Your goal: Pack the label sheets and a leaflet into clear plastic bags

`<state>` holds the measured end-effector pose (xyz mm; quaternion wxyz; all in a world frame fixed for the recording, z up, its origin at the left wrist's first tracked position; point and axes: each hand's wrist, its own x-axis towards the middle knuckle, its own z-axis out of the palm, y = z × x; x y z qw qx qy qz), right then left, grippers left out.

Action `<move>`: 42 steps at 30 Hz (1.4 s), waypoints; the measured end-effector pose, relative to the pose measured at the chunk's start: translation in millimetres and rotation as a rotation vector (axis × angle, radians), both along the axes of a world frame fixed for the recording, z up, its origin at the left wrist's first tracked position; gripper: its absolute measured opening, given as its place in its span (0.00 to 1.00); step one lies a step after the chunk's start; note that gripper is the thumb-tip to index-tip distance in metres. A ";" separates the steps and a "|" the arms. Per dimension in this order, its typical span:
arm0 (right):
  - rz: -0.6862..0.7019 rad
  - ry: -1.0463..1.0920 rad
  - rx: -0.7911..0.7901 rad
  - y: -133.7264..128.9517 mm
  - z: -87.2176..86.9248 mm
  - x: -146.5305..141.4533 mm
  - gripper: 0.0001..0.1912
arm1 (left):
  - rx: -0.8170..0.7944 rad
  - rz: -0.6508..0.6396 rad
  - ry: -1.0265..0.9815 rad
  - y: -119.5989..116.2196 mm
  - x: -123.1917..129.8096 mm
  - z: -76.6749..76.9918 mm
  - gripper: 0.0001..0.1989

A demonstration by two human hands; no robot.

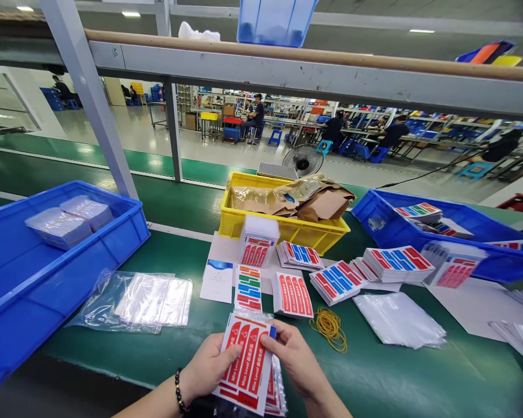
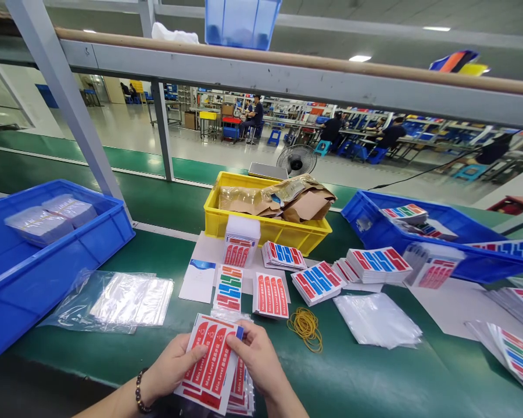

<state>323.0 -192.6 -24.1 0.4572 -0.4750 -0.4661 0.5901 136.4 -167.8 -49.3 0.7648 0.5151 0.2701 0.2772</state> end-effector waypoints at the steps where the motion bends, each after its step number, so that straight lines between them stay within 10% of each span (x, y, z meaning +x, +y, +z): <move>1: 0.003 -0.013 -0.004 0.0 4.2 4.5 0.14 | 0.109 -0.016 0.046 1.4 -2.4 4.0 0.24; 7: -0.571 0.147 0.268 9.8 31.0 28.1 0.11 | 1.005 0.082 0.361 10.7 -12.7 17.7 0.06; 10: -0.522 0.154 0.350 11.7 40.0 24.1 0.10 | 1.249 0.103 0.283 10.0 -14.1 23.6 0.07; 22: -0.156 -0.482 0.456 -11.7 72.1 9.7 0.08 | 1.236 0.205 0.229 0.9 -28.9 53.1 0.11; 30: -0.333 -0.317 0.507 -21.5 61.5 5.6 0.09 | 1.231 0.236 0.158 -2.1 -24.6 59.1 0.11; 42: -0.075 -0.670 0.800 -28.3 63.3 -6.1 0.14 | 1.260 0.289 0.077 -8.1 -22.8 67.7 0.13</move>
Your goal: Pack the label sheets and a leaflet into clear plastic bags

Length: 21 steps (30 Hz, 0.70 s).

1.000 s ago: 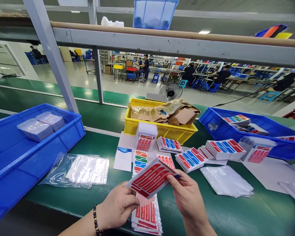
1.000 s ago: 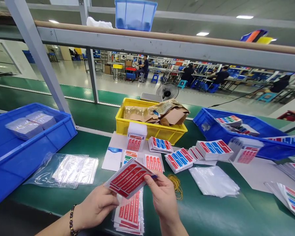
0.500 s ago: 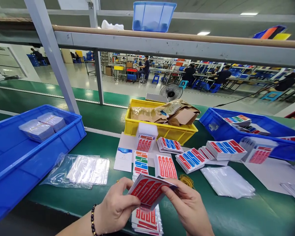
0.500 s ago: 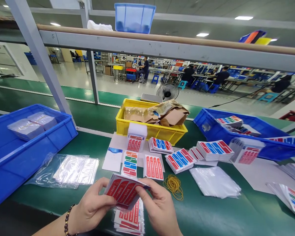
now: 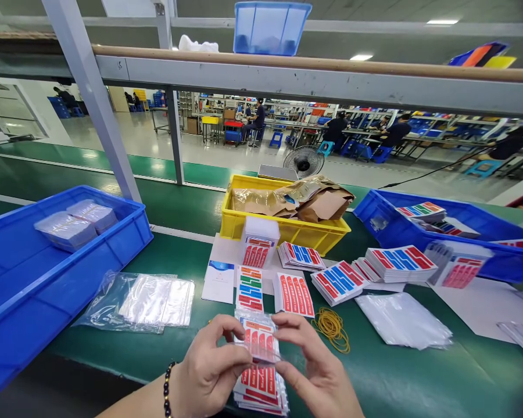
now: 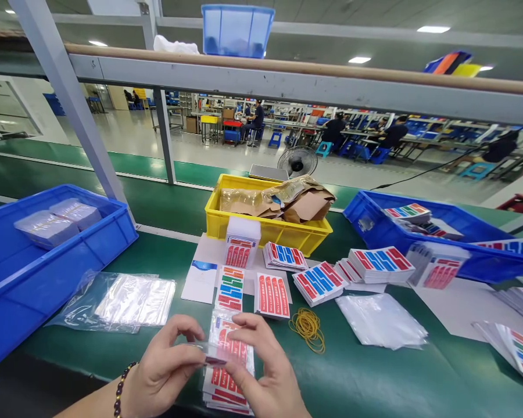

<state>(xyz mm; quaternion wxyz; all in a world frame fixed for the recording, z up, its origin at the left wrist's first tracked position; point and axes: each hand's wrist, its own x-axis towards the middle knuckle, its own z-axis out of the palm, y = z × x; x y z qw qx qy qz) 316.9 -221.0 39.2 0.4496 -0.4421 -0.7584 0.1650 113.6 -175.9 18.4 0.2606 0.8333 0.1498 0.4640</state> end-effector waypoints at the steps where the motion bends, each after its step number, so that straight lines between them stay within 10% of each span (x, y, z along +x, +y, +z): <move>1: 0.042 -0.048 0.005 -1.1 1.9 -1.4 0.13 | -0.002 -0.005 -0.002 -0.9 -0.2 1.2 0.13; 21: 0.102 -0.230 0.155 -3.1 1.5 -8.3 0.08 | -0.022 -0.004 0.118 1.6 -1.9 10.9 0.04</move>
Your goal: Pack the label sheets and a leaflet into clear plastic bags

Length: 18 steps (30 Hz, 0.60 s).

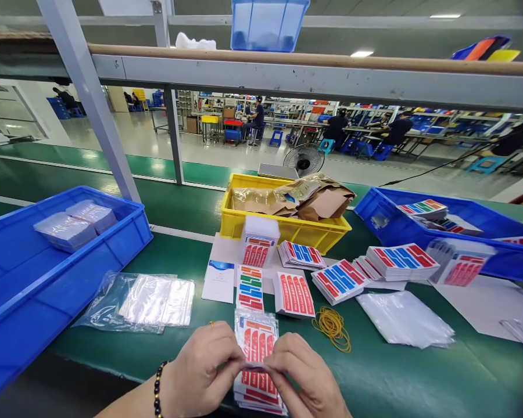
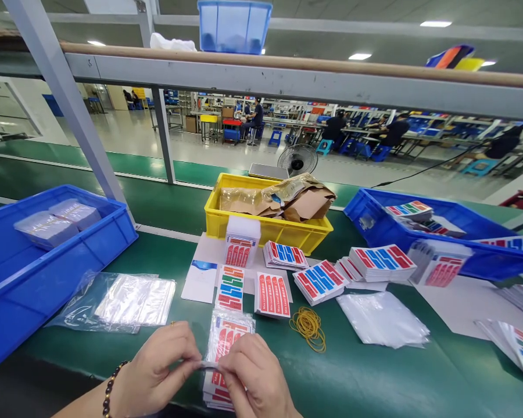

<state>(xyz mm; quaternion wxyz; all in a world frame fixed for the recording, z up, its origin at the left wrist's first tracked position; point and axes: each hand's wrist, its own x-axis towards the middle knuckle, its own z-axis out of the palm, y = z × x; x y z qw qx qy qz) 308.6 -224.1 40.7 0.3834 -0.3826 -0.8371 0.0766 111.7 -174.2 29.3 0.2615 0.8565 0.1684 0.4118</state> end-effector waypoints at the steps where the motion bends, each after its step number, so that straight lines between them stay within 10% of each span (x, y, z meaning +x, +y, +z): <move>1: 0.001 0.006 0.000 0.5 -1.5 -0.1 0.08 | -0.007 -0.003 -0.007 -0.4 0.6 0.0 0.04; 15: 0.046 -0.023 -0.082 4.3 -19.4 0.3 0.06 | -0.069 0.019 0.003 -4.1 14.3 -12.6 0.02; 18: -0.056 -0.010 -0.182 20.9 -30.1 12.9 0.07 | -0.108 0.148 0.055 4.6 9.1 -24.4 0.15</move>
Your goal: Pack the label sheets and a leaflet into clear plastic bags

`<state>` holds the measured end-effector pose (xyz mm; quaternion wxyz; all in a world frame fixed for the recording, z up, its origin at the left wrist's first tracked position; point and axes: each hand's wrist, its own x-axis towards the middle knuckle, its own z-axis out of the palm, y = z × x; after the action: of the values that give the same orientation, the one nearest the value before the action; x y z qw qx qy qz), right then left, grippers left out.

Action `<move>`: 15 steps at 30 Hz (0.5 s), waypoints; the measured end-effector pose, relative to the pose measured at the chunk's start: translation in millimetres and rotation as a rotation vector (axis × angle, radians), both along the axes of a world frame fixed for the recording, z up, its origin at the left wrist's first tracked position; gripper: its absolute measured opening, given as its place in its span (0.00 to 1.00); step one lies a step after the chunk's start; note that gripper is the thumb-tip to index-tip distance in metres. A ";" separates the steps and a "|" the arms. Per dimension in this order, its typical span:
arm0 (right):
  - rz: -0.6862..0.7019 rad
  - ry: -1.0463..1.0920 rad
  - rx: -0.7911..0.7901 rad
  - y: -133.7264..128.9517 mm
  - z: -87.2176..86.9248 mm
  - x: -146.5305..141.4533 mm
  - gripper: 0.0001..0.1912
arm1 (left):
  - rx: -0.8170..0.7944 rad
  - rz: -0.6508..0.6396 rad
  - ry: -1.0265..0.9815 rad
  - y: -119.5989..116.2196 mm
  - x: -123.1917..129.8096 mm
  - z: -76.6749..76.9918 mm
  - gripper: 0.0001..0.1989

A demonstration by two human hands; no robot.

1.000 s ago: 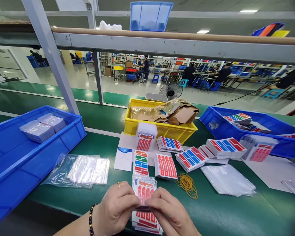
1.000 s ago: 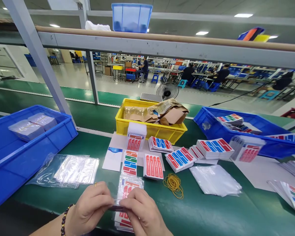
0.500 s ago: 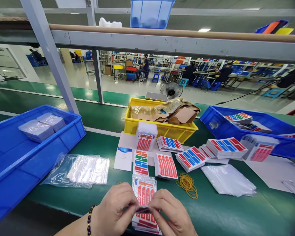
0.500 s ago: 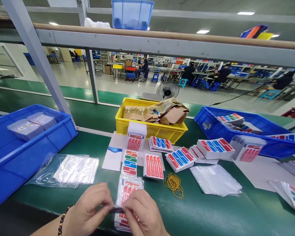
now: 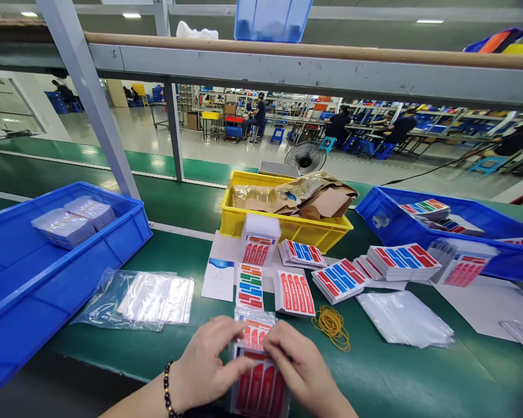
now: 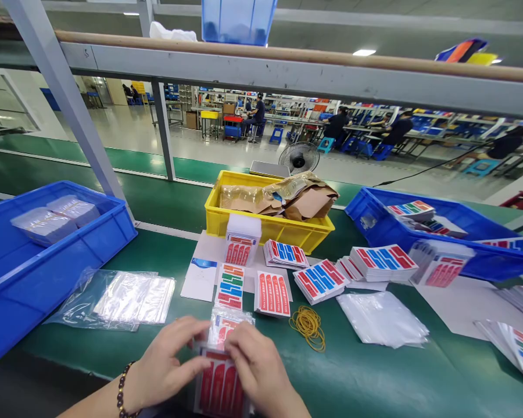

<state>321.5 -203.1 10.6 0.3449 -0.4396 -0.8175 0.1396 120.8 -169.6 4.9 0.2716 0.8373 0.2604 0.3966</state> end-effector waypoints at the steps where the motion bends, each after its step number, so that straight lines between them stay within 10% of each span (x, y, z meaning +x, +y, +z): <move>1: -0.059 -0.016 -0.006 7.2 -6.6 4.6 0.07 | -0.019 0.066 0.025 3.4 -2.5 -6.2 0.20; 7: -0.326 -0.352 0.311 26.2 -65.4 14.1 0.17 | -0.121 0.254 0.192 11.1 -17.1 -49.4 0.18; 15: -0.228 -0.630 -0.035 1.3 -121.4 -5.2 0.34 | -0.318 0.111 0.287 -6.3 -12.3 -65.0 0.17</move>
<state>316.3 -201.8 -110.8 0.0812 -0.5555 -0.8270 -0.0286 108.5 -175.9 -60.1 0.3381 0.8161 0.4014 0.2418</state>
